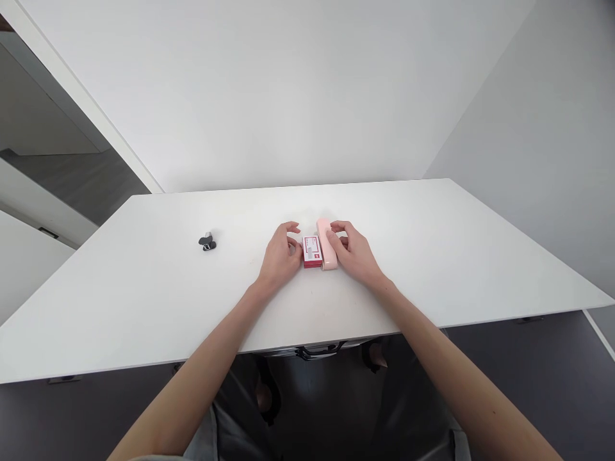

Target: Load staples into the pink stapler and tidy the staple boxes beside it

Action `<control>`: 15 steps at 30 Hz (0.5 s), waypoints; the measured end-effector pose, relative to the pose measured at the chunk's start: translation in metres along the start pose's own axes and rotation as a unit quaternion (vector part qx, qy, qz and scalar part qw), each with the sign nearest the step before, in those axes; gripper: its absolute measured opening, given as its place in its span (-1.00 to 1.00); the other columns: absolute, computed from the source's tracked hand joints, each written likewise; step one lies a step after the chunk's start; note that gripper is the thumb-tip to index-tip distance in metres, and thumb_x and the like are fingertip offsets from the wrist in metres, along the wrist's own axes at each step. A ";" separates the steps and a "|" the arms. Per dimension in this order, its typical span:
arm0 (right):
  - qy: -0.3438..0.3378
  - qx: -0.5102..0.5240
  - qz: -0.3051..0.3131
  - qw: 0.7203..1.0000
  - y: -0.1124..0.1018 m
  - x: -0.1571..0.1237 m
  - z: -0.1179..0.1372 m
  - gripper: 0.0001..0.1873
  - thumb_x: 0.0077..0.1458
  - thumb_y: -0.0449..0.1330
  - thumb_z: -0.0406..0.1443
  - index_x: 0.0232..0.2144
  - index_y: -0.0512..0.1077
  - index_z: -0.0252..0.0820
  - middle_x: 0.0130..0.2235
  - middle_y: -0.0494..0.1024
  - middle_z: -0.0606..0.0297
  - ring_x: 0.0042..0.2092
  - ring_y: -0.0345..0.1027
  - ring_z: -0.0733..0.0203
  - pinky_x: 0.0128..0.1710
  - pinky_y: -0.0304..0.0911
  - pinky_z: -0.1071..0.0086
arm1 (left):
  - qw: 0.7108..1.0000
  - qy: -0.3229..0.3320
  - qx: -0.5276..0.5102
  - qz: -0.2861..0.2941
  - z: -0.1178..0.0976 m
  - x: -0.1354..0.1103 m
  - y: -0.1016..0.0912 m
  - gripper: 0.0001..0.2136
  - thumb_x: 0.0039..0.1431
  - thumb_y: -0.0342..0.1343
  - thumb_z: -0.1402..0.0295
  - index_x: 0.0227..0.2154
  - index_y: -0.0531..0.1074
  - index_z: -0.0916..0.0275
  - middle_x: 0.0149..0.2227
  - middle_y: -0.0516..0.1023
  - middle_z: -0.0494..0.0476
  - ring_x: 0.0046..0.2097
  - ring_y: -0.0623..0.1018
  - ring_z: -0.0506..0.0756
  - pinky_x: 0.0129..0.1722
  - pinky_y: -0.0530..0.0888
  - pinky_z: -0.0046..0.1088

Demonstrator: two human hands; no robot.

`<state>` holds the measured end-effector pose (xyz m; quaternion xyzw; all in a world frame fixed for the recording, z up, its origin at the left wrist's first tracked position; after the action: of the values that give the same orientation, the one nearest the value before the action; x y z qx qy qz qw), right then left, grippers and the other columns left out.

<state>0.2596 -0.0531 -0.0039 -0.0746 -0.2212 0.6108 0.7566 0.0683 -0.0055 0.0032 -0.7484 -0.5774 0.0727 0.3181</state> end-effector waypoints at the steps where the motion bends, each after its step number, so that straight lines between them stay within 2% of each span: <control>1: 0.001 0.001 0.000 1.000 0.000 0.000 0.000 -0.48 0.36 0.05 0.13 0.09 0.38 -0.10 0.10 0.55 0.12 -0.27 0.47 0.16 -0.27 0.37 0.22 | 1.000 -0.002 -0.002 0.003 0.000 0.000 0.000 -0.61 0.26 0.04 0.48 0.13 0.27 0.12 0.14 0.53 0.11 -0.19 0.55 0.06 -0.18 0.48 -0.29; 7: 0.002 0.000 0.001 1.000 0.000 0.000 0.000 -0.50 0.37 0.06 0.11 0.09 0.38 -0.09 0.11 0.54 0.12 -0.27 0.48 0.17 -0.29 0.36 0.23 | 1.000 -0.009 -0.004 0.029 0.001 0.000 0.002 -0.63 0.29 0.02 0.46 0.13 0.26 0.10 0.02 0.63 0.09 -0.13 0.56 0.12 -0.19 0.45 -0.29; 15: 0.007 -0.002 0.004 1.000 0.000 -0.001 0.000 -0.50 0.37 0.05 0.11 0.10 0.37 -0.09 0.10 0.55 0.12 -0.26 0.50 0.16 -0.29 0.36 0.23 | 0.999 0.009 0.002 0.030 0.001 0.000 0.002 -0.65 0.30 0.02 0.45 0.12 0.29 0.09 -0.06 0.66 0.07 -0.14 0.56 0.13 -0.17 0.45 -0.29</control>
<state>0.2590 -0.0537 -0.0039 -0.0815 -0.2166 0.6125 0.7559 0.0693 -0.0053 0.0009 -0.7655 -0.5513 0.0764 0.3228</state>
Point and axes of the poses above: each hand's wrist, its own x-axis towards the middle knuckle, its own y-axis out of the palm, z = x × y, the point moved 5 cm from there along x, towards the middle knuckle
